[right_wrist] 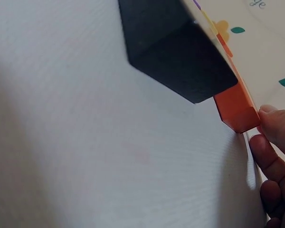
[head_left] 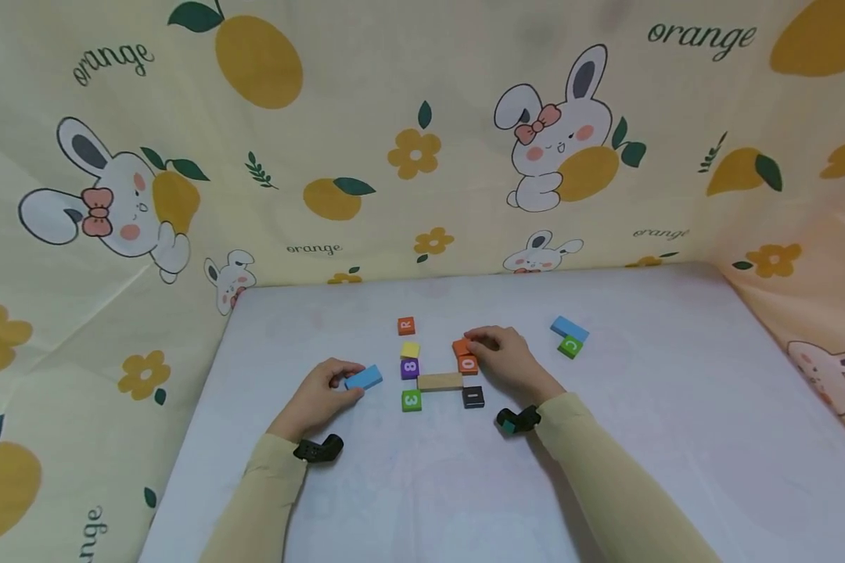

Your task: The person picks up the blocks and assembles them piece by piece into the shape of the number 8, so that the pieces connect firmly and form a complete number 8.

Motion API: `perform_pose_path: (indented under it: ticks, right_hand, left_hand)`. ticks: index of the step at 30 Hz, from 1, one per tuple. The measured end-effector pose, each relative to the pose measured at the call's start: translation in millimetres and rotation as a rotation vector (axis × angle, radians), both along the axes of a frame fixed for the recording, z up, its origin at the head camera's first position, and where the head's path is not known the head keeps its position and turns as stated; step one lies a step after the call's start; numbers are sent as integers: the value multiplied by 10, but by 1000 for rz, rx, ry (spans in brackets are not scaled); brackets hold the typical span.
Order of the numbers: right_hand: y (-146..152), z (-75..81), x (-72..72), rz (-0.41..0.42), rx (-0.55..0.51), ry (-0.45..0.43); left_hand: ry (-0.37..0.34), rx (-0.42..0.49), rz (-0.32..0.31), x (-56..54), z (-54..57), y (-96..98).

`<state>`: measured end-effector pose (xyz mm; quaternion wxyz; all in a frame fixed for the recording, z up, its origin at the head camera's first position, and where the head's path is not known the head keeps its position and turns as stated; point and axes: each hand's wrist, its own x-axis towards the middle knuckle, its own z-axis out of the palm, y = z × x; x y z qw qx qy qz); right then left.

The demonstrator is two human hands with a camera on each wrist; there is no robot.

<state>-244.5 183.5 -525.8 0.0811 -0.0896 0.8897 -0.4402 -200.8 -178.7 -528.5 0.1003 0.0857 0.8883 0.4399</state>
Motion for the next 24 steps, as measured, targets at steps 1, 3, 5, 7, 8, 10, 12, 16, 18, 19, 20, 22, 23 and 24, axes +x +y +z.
perform_pose_path:
  ticks: [1, 3, 5, 7, 8, 10, 12, 16, 18, 19, 20, 22, 23, 24]
  right_hand:
    - [0, -1, -2, 2, 0, 0]
    - [-4, -3, -7, -4, 2, -9]
    - [-1, -1, -8, -9, 8, -19]
    - [3, -2, -8, -18, 19, -28]
    - [7, -6, -8, -21, 24, -29]
    - [15, -12, -5, -18, 31, -22]
    - [20, -17, -4, -13, 28, -2]
    - [27, -22, -7, 2, 14, 27]
    - [28, -24, -11, 8, 15, 30]
    - [29, -26, -13, 10, 18, 32]
    - [29, -28, -16, 12, 20, 32]
    - [27, -27, -13, 11, 24, 29]
    - [24, -28, -12, 8, 24, 26]
    - [22, -32, -10, 4, 23, 21]
  left_hand:
    - [7, -2, 0, -3, -3, -3]
    - [20, -8, 0, -8, -8, -6]
    - [26, -3, -2, -12, 1, -1]
    - [20, -2, 2, -19, 6, 11]
    - [14, -1, 0, -19, 8, 18]
    - [1, -4, 3, -21, 7, 28]
    - [-15, -9, 8, -19, 1, 37]
    - [-32, -29, 30, -5, 3, 41]
    - [-40, -48, 46, 10, 17, 40]
    - [-39, -60, 50, 14, 24, 42]
    - [-38, -73, 55, 18, 35, 44]
    - [-34, -98, 61, 26, 64, 57]
    - [-33, -108, 62, 25, 77, 64]
    - [-30, -118, 62, 21, 86, 71]
